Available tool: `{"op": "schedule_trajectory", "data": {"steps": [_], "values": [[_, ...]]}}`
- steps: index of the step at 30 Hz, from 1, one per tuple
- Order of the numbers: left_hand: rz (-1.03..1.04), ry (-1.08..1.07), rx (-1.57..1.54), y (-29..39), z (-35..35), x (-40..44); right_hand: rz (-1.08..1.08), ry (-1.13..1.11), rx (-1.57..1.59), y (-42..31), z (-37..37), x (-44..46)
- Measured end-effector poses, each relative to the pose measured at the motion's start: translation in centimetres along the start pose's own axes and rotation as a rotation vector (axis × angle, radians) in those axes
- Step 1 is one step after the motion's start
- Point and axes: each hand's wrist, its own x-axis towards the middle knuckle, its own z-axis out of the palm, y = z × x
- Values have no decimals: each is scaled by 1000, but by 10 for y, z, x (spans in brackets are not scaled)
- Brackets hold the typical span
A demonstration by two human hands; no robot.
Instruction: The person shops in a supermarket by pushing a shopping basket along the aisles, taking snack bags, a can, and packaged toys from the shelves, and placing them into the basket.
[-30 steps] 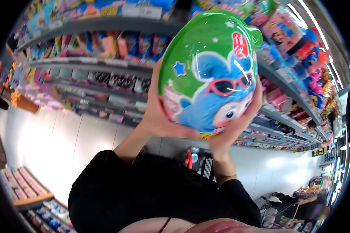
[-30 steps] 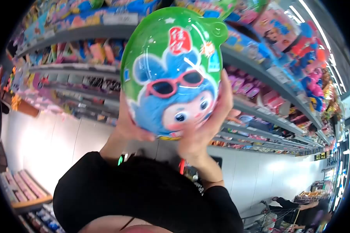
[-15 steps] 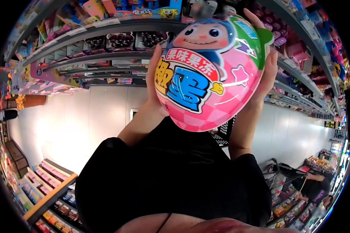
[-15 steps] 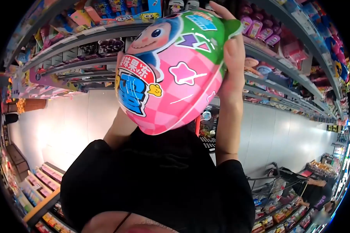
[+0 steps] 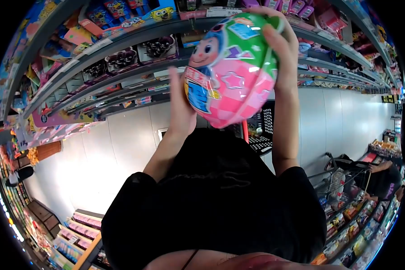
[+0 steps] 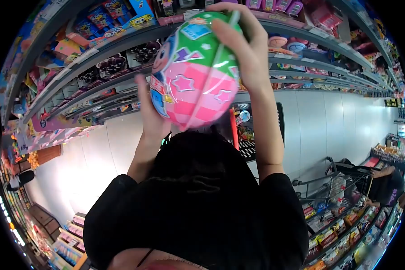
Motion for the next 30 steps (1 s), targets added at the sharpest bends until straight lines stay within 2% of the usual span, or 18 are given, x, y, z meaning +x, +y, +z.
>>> {"op": "schedule_trajectory", "data": {"steps": [1, 2, 3, 4, 6, 9, 11, 12, 15, 16, 21, 23, 24, 27, 30], "values": [[-11, -2, 3, 0, -9, -4, 10, -2, -124, 2, 1, 1], [-10, -114, -198, -5, -22, -10, 81, -76, -117, -7, 4, 2], [-10, -227, -402, -8, -31, -13, 5, -10, -271, -15, 17, 4], [-54, -312, -507, -7, -37, -13, 28, -9, -287, -24, 25, 6], [-18, -307, -469, -12, -42, -14, 56, -2, -298, -26, 29, 7], [52, -230, -437, -20, -45, -16, -44, -126, -314, -19, 29, 12], [-193, -76, -546, -22, -37, -19, 59, -270, -228, -27, 37, 15], [-255, -52, -556, -24, -35, -21, 182, -291, -318, -50, 40, 10], [-298, -107, -562, -31, -36, -22, 130, -406, -329, -39, 35, 14], [-298, -108, -566, -33, -39, -21, 35, -434, -346, -13, 25, 20], [-254, -133, -529, -35, -50, -23, 14, -379, -359, -15, 39, 18], [-213, -135, -502, -38, -59, -23, 103, -305, -396, -35, 51, 14], [-186, -139, -488, -39, -64, -23, 15, -315, -333, -9, 41, 18], [-101, -157, -460, -45, -81, -22, 127, -256, -181, -32, 56, 12], [-98, -170, -480, -39, -87, -25, 40, -263, -60, -8, 48, 15]]}}
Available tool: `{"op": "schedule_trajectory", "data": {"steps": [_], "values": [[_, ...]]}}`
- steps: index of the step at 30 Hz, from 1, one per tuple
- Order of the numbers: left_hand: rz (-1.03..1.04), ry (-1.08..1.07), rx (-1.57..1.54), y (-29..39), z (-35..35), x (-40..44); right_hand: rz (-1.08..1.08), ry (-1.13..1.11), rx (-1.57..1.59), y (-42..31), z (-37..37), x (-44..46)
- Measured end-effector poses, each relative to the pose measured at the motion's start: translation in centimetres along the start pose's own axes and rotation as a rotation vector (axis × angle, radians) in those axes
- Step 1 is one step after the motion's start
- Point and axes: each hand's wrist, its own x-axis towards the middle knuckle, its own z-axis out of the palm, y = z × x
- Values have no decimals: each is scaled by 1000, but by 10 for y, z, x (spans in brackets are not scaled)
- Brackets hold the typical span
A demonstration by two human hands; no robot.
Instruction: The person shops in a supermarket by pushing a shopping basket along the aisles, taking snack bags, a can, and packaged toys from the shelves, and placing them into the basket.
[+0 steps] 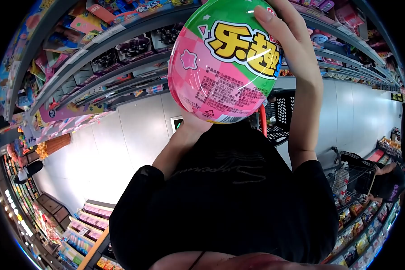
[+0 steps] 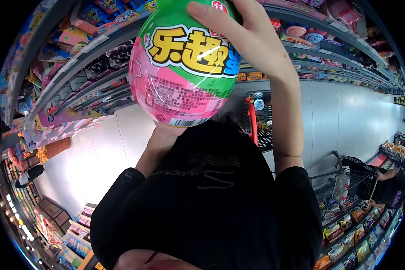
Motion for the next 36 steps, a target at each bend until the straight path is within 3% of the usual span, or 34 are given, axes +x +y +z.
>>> {"op": "schedule_trajectory", "data": {"steps": [11, 15, 17, 18, 19, 21, 22, 25, 26, 27, 29, 31, 33, 36], "values": [[-167, -40, -320, 9, 18, -12, 0, -11, -169, 11, -4, 1], [-162, 42, -338, 6, 10, -18, 195, -62, -208, -6, -3, 5], [-126, 31, -211, 6, 21, -14, 172, -78, -221, -5, -3, 6], [-179, 320, 39, 9, 29, -19, 184, -80, -176, -3, -5, 5], [-181, 323, 38, 5, 20, -21, 197, -83, -131, -1, -7, 5], [72, 46, 417, -6, -7, -27, 288, -95, -102, -3, -18, 4], [101, -76, 522, -3, -7, -27, 375, -108, -74, -3, -23, 3], [-4, 33, 311, -4, -4, -27, 412, -78, -19, -4, -27, -4], [-31, 63, 257, -4, -1, -25, 270, -212, -31, 23, -39, 1], [-56, 84, 214, -4, 1, -23, 273, -211, -30, 34, -55, -7], [-88, 110, 146, -4, 3, -20, 460, -329, 240, 17, -45, -7], [-116, 123, 107, -4, 5, -16, 501, -262, 91, 31, -55, -13], [-141, 132, 89, -5, 7, -14, 273, -138, -287, 75, -92, -34], [-171, 140, 70, -8, 7, -9, 360, -109, -260, 66, -89, -37]]}}
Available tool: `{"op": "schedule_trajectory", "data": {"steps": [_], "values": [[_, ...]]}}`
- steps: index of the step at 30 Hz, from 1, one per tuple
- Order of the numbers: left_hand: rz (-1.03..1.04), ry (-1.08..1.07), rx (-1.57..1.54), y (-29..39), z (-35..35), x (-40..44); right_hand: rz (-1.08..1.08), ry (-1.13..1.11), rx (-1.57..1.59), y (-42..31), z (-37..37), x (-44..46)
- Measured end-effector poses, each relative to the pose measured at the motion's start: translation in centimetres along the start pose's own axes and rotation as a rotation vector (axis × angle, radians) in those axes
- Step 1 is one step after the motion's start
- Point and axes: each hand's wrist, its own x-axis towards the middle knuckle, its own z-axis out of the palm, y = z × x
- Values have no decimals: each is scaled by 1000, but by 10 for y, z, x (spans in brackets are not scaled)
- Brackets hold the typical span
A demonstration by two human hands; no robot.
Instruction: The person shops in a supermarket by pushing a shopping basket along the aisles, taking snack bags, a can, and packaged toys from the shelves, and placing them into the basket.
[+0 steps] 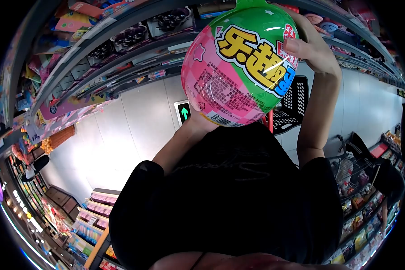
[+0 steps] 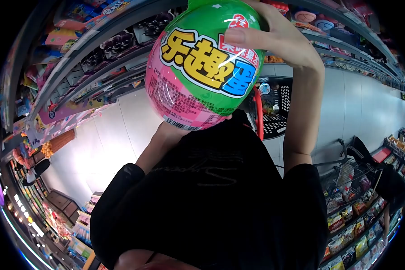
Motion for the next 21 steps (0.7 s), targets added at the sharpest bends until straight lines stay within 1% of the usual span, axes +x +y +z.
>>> {"op": "schedule_trajectory", "data": {"steps": [5, 7, 8, 9, 12, 14, 15, 20, 21], "values": [[-61, 13, -42, -3, 3, 10, 10, 1, 41, 10, -8, -12], [-80, 16, -57, -5, 4, 13, -29, 72, 23, 15, -11, -18], [-91, 15, -61, -6, 5, 15, -34, 7, 4, 11, -17, -18], [-96, 17, -70, -7, 6, 17, -33, 14, 5, 10, -19, -20], [-110, 17, -78, -6, 8, 19, -30, 12, 57, -5, -19, -20], [-117, 17, -91, -7, 11, 21, 69, -72, 242, -42, -3, -10], [-115, 22, -99, -7, 11, 21, 66, -71, 243, -44, -3, -8], [-102, 47, -140, -3, 15, 20, -59, -107, 240, -35, -3, 2], [-97, 57, -148, -2, 17, 18, -63, -113, 241, -44, -1, 3]]}}
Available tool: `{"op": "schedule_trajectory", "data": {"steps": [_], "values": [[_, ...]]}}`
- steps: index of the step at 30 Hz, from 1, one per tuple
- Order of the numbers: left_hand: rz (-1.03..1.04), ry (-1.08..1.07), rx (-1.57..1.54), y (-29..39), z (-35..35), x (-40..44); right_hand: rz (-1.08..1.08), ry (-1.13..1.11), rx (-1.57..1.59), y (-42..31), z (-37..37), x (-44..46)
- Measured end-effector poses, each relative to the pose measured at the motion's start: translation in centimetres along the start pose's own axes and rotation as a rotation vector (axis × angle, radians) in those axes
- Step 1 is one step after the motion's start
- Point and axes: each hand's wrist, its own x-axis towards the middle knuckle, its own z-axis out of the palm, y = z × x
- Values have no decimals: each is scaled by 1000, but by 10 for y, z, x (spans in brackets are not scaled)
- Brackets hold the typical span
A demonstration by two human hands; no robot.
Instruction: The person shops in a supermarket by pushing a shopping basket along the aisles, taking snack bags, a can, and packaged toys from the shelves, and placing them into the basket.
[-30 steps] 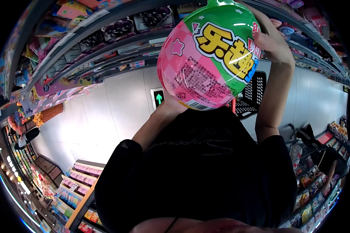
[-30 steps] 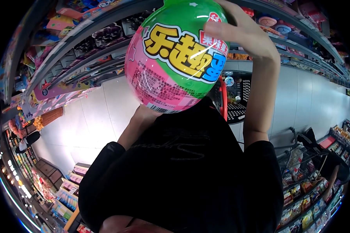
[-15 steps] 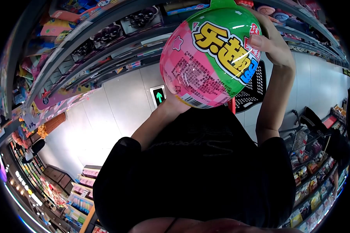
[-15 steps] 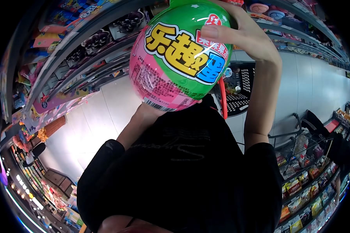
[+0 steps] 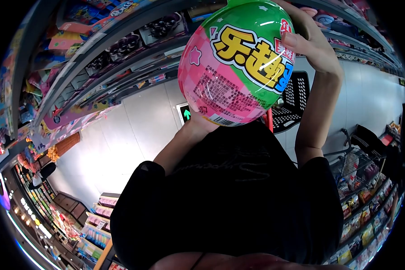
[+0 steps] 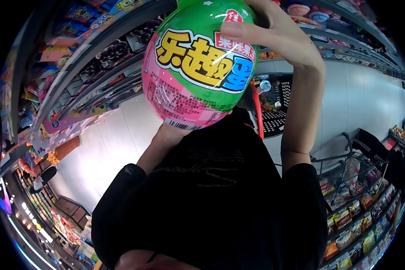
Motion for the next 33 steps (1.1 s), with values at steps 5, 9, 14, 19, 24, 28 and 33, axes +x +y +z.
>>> {"op": "schedule_trajectory", "data": {"steps": [5, 9, 14, 19, 24, 28, 33], "values": [[26, 83, -32, 0, 7, -1, 56, -37, 101, 1, 4, 2], [210, 94, 520, -6, 10, 5, 141, -1, -242, -5, 2, -21], [-10, 147, 265, -36, -5, 34, 20, 237, -61, 72, -31, -86], [-380, 330, 1025, -91, -40, 78, 254, 669, 128, 162, -45, -204], [200, -134, 1904, -148, -90, 111, 709, 1294, -114, 336, -46, -329], [333, -548, 2134, -183, -113, 136, 1406, 1337, -620, 395, -25, -334], [-92, -650, 2166, -198, -140, 166, 1664, 1259, -460, 501, -27, -351]]}}
